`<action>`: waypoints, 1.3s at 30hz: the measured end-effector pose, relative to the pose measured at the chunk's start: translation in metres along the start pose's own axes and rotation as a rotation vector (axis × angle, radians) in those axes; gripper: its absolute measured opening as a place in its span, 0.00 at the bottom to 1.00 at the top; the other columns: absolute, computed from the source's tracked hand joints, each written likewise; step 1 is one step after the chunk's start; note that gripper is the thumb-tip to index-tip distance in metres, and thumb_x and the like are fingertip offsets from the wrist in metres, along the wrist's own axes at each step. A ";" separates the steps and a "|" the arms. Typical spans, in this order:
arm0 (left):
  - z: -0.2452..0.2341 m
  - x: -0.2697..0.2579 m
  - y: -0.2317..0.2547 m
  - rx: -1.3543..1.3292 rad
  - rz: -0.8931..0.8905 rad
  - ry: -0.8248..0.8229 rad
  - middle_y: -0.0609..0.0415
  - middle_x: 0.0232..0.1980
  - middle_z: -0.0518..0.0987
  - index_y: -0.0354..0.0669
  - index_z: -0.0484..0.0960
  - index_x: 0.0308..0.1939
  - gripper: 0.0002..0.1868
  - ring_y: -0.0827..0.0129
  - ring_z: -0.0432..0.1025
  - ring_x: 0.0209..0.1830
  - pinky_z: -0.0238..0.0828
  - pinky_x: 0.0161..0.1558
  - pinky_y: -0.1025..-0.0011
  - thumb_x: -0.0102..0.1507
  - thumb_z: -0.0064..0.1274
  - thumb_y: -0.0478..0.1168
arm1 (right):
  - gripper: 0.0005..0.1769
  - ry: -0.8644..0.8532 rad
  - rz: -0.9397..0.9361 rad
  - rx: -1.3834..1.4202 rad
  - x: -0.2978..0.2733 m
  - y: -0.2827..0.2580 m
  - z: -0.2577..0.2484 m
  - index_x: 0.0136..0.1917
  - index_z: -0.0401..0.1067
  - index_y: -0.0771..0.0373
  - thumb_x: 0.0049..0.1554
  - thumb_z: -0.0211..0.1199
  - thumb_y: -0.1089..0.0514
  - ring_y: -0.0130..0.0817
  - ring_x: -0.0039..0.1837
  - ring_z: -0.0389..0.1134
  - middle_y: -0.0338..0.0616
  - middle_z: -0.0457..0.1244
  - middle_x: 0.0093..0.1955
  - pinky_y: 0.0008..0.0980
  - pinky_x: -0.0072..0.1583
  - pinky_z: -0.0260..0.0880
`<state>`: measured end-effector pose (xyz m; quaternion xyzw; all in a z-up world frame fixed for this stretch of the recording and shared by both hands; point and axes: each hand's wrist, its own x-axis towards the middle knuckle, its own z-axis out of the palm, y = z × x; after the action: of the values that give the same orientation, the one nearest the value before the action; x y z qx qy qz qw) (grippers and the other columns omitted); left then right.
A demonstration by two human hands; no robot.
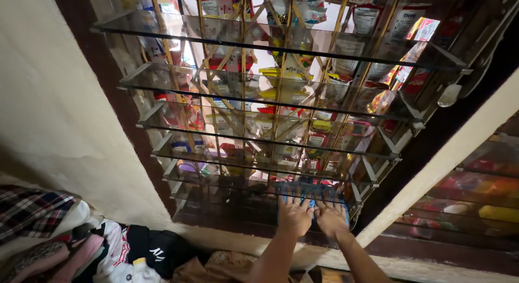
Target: The person wrings a blue cloth in a bucket of water and wipes several glass louvre window slats by hand.
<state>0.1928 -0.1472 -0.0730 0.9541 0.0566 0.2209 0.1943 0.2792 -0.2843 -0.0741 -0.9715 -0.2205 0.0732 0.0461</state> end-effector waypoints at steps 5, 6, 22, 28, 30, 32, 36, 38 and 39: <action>-0.008 -0.038 0.000 0.002 0.115 0.149 0.41 0.76 0.68 0.52 0.78 0.69 0.28 0.39 0.57 0.75 0.44 0.73 0.38 0.63 0.52 0.46 | 0.29 0.319 -0.138 0.080 -0.035 -0.004 0.024 0.74 0.62 0.54 0.60 0.54 0.52 0.55 0.79 0.50 0.45 0.54 0.79 0.49 0.76 0.50; -0.013 -0.045 -0.002 0.023 0.146 0.154 0.42 0.75 0.69 0.52 0.78 0.71 0.30 0.39 0.57 0.75 0.47 0.73 0.39 0.62 0.52 0.44 | 0.29 0.382 -0.185 0.116 -0.045 -0.006 0.029 0.72 0.63 0.56 0.58 0.55 0.54 0.56 0.78 0.52 0.47 0.55 0.78 0.49 0.75 0.51; -0.032 -0.004 -0.015 -0.011 -0.083 0.025 0.44 0.77 0.61 0.60 0.79 0.64 0.25 0.37 0.50 0.76 0.34 0.69 0.27 0.63 0.52 0.57 | 0.32 -0.147 -0.015 -0.007 -0.024 -0.025 -0.039 0.81 0.50 0.31 0.66 0.41 0.33 0.57 0.86 0.30 0.32 0.35 0.87 0.62 0.80 0.33; -0.032 0.020 -0.031 0.010 -0.177 -0.200 0.50 0.82 0.48 0.69 0.70 0.71 0.30 0.41 0.36 0.81 0.21 0.72 0.30 0.64 0.45 0.60 | 0.34 -0.223 -0.076 -0.069 0.006 -0.027 -0.036 0.83 0.38 0.24 0.66 0.37 0.30 0.55 0.87 0.17 0.31 0.24 0.88 0.61 0.80 0.21; -0.033 0.022 -0.033 0.027 -0.195 -0.259 0.51 0.84 0.47 0.72 0.68 0.73 0.30 0.43 0.35 0.83 0.20 0.75 0.33 0.65 0.43 0.61 | 0.35 -0.273 -0.017 -0.089 0.003 -0.033 -0.041 0.84 0.33 0.24 0.66 0.35 0.30 0.52 0.87 0.17 0.28 0.23 0.89 0.64 0.80 0.18; -0.034 0.020 -0.035 0.029 -0.189 -0.241 0.51 0.83 0.47 0.70 0.68 0.72 0.30 0.43 0.35 0.83 0.21 0.74 0.34 0.66 0.42 0.61 | 0.36 -0.300 0.012 -0.097 -0.003 -0.042 -0.044 0.84 0.29 0.25 0.66 0.32 0.31 0.51 0.87 0.17 0.28 0.21 0.89 0.66 0.79 0.17; -0.033 0.015 -0.032 0.059 -0.158 -0.204 0.49 0.82 0.51 0.69 0.67 0.73 0.29 0.41 0.38 0.82 0.22 0.74 0.34 0.67 0.40 0.61 | 0.36 -0.254 0.045 -0.121 -0.011 -0.053 -0.050 0.85 0.27 0.27 0.67 0.31 0.33 0.51 0.87 0.17 0.29 0.21 0.88 0.68 0.78 0.18; -0.030 0.013 -0.029 0.058 -0.147 -0.150 0.48 0.82 0.52 0.67 0.68 0.73 0.29 0.42 0.40 0.81 0.22 0.73 0.34 0.67 0.40 0.60 | 0.36 -0.207 0.059 -0.134 -0.018 -0.055 -0.044 0.85 0.29 0.29 0.67 0.31 0.34 0.50 0.87 0.17 0.29 0.22 0.88 0.67 0.78 0.20; -0.028 0.011 -0.029 0.059 -0.141 -0.123 0.47 0.81 0.52 0.66 0.68 0.72 0.29 0.42 0.41 0.81 0.23 0.73 0.34 0.66 0.41 0.60 | 0.36 -0.170 0.062 -0.131 -0.019 -0.056 -0.040 0.85 0.30 0.29 0.66 0.31 0.34 0.50 0.87 0.18 0.29 0.23 0.88 0.66 0.79 0.21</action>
<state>0.1899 -0.1084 -0.0565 0.9648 0.1179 0.1457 0.1842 0.2450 -0.2446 -0.0257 -0.9691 -0.1977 0.1421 -0.0384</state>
